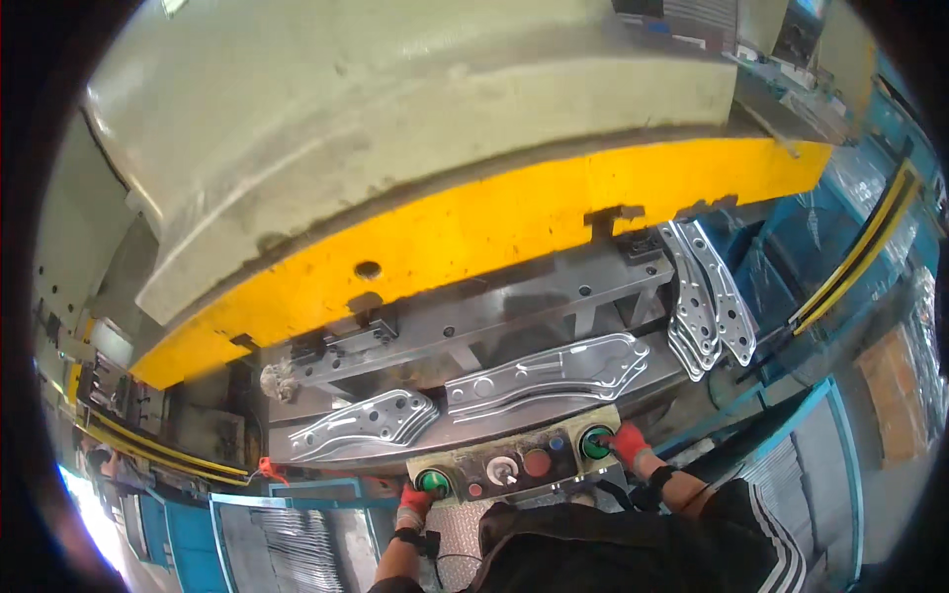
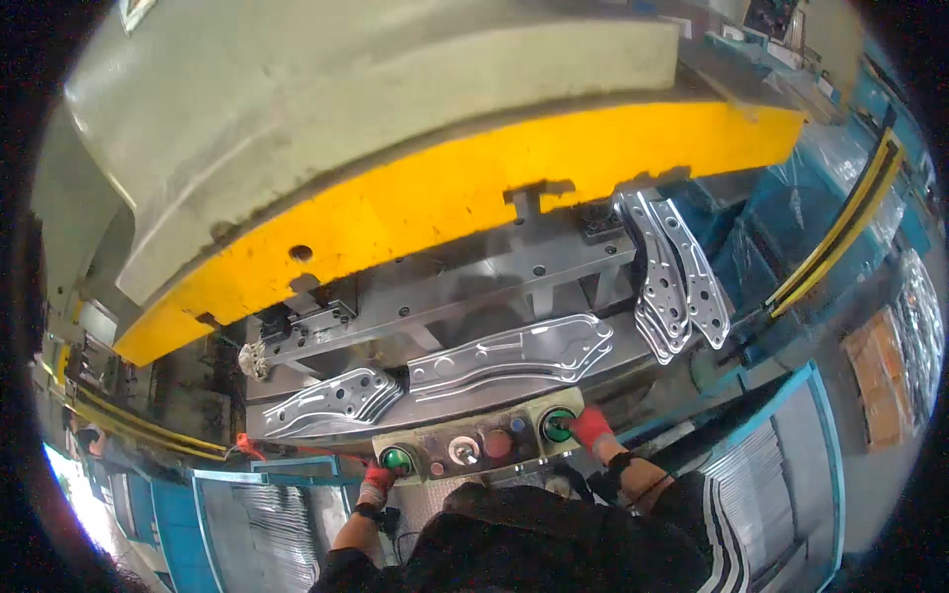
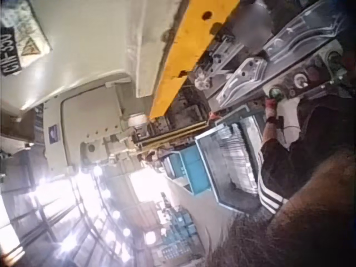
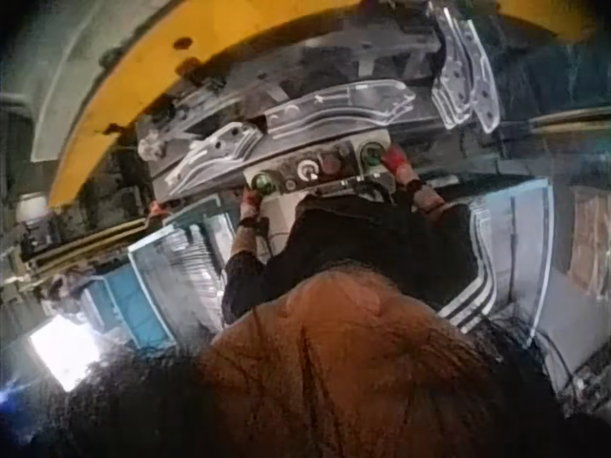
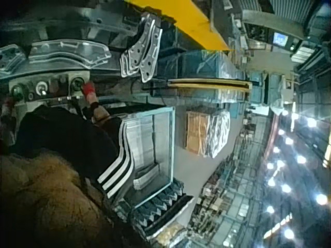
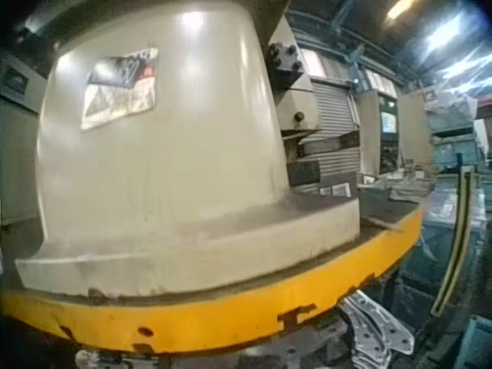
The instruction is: Operating a large metal stamping press, loading parts, and transferring stamped components into storage bins.
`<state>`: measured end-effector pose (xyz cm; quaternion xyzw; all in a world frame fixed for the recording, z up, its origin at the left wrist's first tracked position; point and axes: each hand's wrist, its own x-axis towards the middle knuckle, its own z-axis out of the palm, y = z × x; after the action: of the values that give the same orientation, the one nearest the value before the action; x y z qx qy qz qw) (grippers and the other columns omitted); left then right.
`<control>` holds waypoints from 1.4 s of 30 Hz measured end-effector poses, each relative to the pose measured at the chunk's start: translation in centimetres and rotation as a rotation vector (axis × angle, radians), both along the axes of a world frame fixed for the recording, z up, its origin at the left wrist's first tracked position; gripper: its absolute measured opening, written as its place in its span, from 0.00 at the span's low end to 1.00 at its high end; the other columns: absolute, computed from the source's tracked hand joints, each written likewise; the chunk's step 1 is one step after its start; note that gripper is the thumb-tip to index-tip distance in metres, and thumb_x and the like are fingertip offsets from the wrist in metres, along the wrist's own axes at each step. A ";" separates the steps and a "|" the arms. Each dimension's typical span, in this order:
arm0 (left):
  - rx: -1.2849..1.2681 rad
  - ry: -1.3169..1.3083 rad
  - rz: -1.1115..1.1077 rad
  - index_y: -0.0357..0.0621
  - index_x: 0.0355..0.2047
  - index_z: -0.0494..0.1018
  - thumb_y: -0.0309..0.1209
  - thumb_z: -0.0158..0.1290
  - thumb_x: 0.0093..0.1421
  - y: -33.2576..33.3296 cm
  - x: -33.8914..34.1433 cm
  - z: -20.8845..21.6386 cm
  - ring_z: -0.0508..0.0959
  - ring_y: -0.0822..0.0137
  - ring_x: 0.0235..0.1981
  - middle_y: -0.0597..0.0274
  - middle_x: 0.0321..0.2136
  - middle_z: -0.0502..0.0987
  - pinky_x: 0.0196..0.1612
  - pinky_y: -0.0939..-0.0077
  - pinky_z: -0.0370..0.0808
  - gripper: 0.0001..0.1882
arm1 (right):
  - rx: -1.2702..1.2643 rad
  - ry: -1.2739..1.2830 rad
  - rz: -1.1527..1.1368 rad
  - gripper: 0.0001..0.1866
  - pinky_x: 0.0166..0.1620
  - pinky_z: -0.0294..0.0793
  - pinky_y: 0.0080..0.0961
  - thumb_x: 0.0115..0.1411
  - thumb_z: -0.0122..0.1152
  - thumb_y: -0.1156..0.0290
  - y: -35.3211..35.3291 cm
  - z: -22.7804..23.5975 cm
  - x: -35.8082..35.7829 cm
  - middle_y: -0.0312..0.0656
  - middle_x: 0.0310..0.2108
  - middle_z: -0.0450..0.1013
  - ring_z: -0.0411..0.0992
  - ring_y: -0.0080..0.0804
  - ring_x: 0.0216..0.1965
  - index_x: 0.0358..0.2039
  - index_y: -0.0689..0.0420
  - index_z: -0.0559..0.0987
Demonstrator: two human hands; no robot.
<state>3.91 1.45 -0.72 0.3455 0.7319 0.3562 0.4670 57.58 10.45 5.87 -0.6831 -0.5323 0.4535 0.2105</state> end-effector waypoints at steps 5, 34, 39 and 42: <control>-0.107 -0.027 0.009 0.36 0.52 0.63 0.26 0.67 0.42 2.7 2.1 -0.2 0.76 0.63 0.46 0.56 0.46 0.75 0.48 0.69 0.74 0.36 | -0.040 -0.110 -0.045 0.20 0.41 0.73 0.40 0.51 0.67 0.58 0.2 -4.0 2.4 0.56 0.37 0.77 0.75 0.53 0.41 0.37 0.60 0.80; 0.573 0.678 -0.838 0.46 0.61 0.61 0.42 0.65 0.45 5.4 17.7 22.6 0.67 0.44 0.54 0.44 0.53 0.68 0.57 0.56 0.65 0.44 | 0.700 -0.779 0.877 0.43 0.53 0.60 0.53 0.43 0.67 0.55 9.5 20.4 -6.5 0.61 0.55 0.60 0.60 0.58 0.55 0.62 0.43 0.65; 0.456 0.429 -1.074 0.39 0.65 0.50 0.41 0.66 0.45 7.9 25.3 27.7 0.63 0.42 0.58 0.38 0.55 0.65 0.62 0.58 0.61 0.52 | 0.911 -0.473 0.359 0.42 0.54 0.64 0.47 0.38 0.74 0.62 5.4 25.7 -4.7 0.61 0.51 0.62 0.64 0.57 0.52 0.57 0.53 0.70; 0.576 0.225 -1.032 0.33 0.66 0.43 0.42 0.67 0.43 9.8 29.2 29.6 0.57 0.41 0.62 0.32 0.59 0.58 0.64 0.60 0.57 0.58 | 0.834 -0.089 0.172 0.39 0.51 0.70 0.39 0.46 0.70 0.65 8.6 27.6 -4.3 0.53 0.47 0.68 0.70 0.44 0.47 0.59 0.57 0.67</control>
<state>33.07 11.22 28.92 0.8043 0.3887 0.2286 0.3870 53.25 19.03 33.50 -0.5116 -0.7339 0.1852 0.4067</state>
